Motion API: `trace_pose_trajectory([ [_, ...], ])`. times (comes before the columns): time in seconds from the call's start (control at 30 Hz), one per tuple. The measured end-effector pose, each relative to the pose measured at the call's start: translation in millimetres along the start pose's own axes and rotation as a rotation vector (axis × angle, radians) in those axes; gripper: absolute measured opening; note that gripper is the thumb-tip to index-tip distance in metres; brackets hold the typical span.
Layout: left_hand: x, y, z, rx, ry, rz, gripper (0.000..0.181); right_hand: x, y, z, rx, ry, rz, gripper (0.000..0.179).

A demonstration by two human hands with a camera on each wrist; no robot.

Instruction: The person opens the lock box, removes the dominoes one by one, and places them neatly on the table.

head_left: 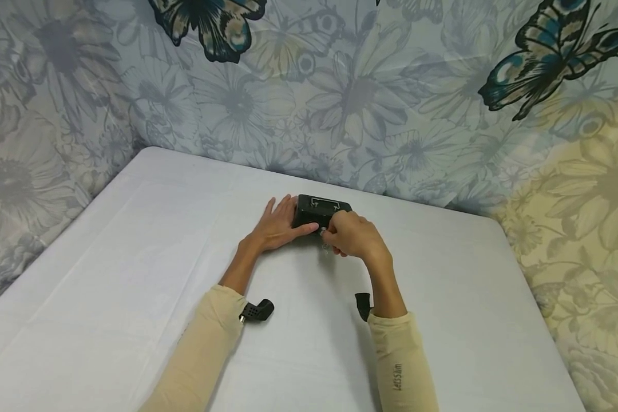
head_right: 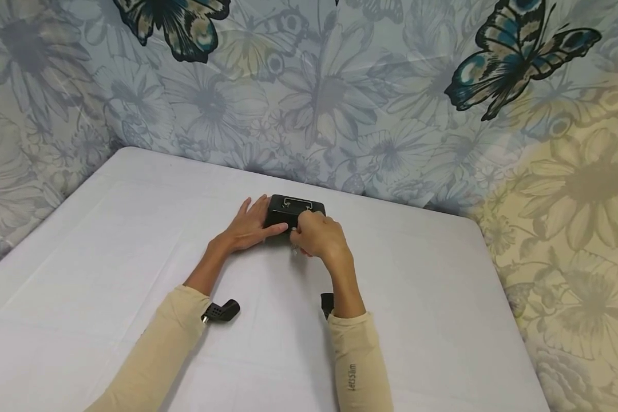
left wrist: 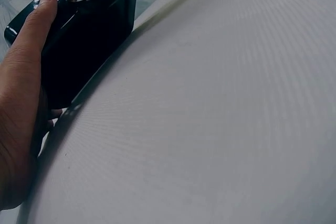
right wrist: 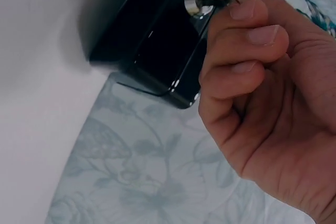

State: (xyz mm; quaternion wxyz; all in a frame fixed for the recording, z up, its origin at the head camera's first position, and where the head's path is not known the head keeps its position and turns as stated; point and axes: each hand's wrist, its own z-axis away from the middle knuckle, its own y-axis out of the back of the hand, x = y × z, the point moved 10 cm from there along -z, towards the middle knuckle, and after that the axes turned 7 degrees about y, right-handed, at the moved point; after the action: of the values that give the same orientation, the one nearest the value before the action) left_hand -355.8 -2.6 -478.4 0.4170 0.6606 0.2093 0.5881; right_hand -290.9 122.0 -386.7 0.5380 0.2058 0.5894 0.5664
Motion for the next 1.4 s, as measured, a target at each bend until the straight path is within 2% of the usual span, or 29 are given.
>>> trace_pose_trajectory([
  [0.27,0.7,0.5,-1.4,0.010,-0.008,-0.007,0.155,-6.0,5.1,-3.8,0.099,-0.031,0.115,0.034],
  [0.6,1.2,-0.3,-2.6,0.002,-0.010,-0.011,0.155,-1.3,3.8,-1.1,0.099,-0.111,0.069,0.033],
  [0.9,2.5,0.8,1.0,0.000,-0.018,0.013,0.148,10.7,8.4,1.8,0.089,-0.120,-0.103,0.042],
  [1.03,0.3,-0.8,4.2,-0.004,-0.012,0.012,0.145,17.6,4.9,1.3,0.072,-0.129,-0.241,0.041],
  [1.2,-0.3,1.5,3.8,0.008,-0.014,0.006,0.138,22.7,-6.0,-2.8,0.010,-0.125,-0.425,0.041],
  [1.4,1.6,1.9,2.7,0.007,-0.022,0.003,0.139,26.8,-12.2,-5.2,-0.013,-0.120,-0.494,0.038],
])
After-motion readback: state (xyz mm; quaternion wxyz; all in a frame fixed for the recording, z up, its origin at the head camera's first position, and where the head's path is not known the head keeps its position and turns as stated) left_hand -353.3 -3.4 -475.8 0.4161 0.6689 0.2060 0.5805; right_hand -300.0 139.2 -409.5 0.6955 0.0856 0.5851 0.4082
